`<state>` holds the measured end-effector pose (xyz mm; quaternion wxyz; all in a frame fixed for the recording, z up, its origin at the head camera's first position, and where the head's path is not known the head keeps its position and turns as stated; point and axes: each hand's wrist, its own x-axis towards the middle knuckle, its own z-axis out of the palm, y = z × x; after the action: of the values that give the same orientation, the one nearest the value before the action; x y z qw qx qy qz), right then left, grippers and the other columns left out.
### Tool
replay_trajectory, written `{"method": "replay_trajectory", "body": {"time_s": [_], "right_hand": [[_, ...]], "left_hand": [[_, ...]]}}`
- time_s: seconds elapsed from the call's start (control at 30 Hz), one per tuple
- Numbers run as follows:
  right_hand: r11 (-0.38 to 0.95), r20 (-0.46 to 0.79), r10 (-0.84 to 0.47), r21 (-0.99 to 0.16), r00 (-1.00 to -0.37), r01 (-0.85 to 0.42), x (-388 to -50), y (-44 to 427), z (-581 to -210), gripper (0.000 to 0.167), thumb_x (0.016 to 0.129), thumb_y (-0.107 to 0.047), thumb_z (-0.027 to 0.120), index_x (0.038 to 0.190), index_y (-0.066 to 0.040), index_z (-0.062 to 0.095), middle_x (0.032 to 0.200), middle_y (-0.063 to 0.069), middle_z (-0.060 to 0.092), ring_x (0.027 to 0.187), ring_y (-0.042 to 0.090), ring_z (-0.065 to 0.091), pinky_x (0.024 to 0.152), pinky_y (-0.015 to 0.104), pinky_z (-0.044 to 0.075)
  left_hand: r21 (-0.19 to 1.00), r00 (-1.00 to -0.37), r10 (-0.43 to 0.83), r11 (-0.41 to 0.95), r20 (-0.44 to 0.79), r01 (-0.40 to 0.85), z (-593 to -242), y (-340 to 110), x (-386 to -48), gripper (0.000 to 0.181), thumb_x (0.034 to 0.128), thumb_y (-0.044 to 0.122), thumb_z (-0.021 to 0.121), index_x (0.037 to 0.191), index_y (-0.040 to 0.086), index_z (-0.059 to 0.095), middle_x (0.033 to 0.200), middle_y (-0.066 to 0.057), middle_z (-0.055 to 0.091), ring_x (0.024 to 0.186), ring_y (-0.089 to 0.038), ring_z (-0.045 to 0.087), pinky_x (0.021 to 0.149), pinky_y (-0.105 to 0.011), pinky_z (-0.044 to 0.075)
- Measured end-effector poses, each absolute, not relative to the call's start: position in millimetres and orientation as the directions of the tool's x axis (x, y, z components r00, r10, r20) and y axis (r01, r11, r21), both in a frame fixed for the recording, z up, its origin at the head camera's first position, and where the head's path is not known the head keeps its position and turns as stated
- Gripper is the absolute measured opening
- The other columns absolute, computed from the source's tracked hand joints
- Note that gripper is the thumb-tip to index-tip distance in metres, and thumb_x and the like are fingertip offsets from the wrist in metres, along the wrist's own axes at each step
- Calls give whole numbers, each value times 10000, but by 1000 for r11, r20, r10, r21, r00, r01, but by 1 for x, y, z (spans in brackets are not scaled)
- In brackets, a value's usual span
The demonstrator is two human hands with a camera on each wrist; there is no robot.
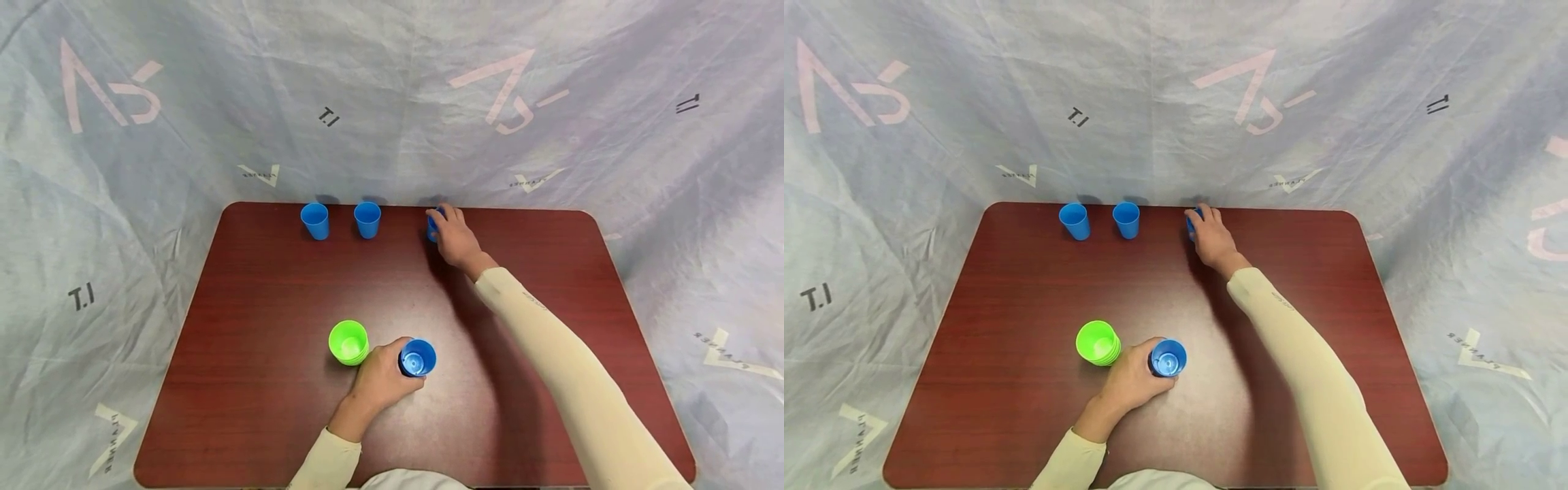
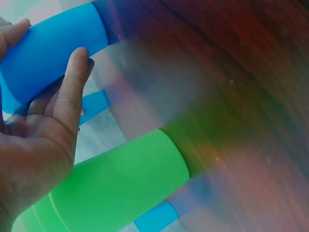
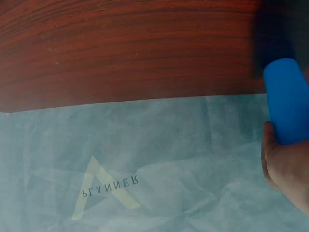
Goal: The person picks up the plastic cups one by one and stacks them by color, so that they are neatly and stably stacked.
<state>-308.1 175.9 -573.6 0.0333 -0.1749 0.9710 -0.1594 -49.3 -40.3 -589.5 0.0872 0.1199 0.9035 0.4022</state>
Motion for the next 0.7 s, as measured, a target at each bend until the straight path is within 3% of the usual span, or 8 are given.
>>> {"method": "replay_trajectory", "body": {"time_s": [0.1, 0.27, 0.7], "right_hand": [[877, 44, -348, -338, -937, -342, -303, 176, -571, 532, 1062, -118, 606, 1563, -162, 434, 1650, 187, 317, 1533, 417, 304, 971, 575, 586], [859, 139, -327, -369, -935, -355, -293, 177, -567, 519, 1001, -169, 725, 1468, -158, 500, 1555, 188, 392, 1448, 416, 399, 945, 605, 592], [816, 314, -309, -397, -898, -420, -268, 171, -554, 575, 832, -186, 913, 1225, -89, 504, 1302, 211, 444, 1249, 405, 475, 864, 578, 619]], "left_hand": [[746, -956, 286, 650, -60, 148, -590, -40, -48, 595, 749, 315, 912, 1279, 150, 696, 1144, -84, 809, 1018, -227, 775, 911, -450, 622], [746, -956, 289, 648, -55, 153, -591, -40, -47, 596, 752, 315, 908, 1282, 147, 695, 1145, -86, 809, 1018, -234, 778, 913, -454, 624], [753, -957, 286, 639, -42, 158, -591, -39, -48, 605, 736, 300, 919, 1278, 153, 695, 1143, -93, 810, 1018, -253, 781, 906, -454, 623]]}}
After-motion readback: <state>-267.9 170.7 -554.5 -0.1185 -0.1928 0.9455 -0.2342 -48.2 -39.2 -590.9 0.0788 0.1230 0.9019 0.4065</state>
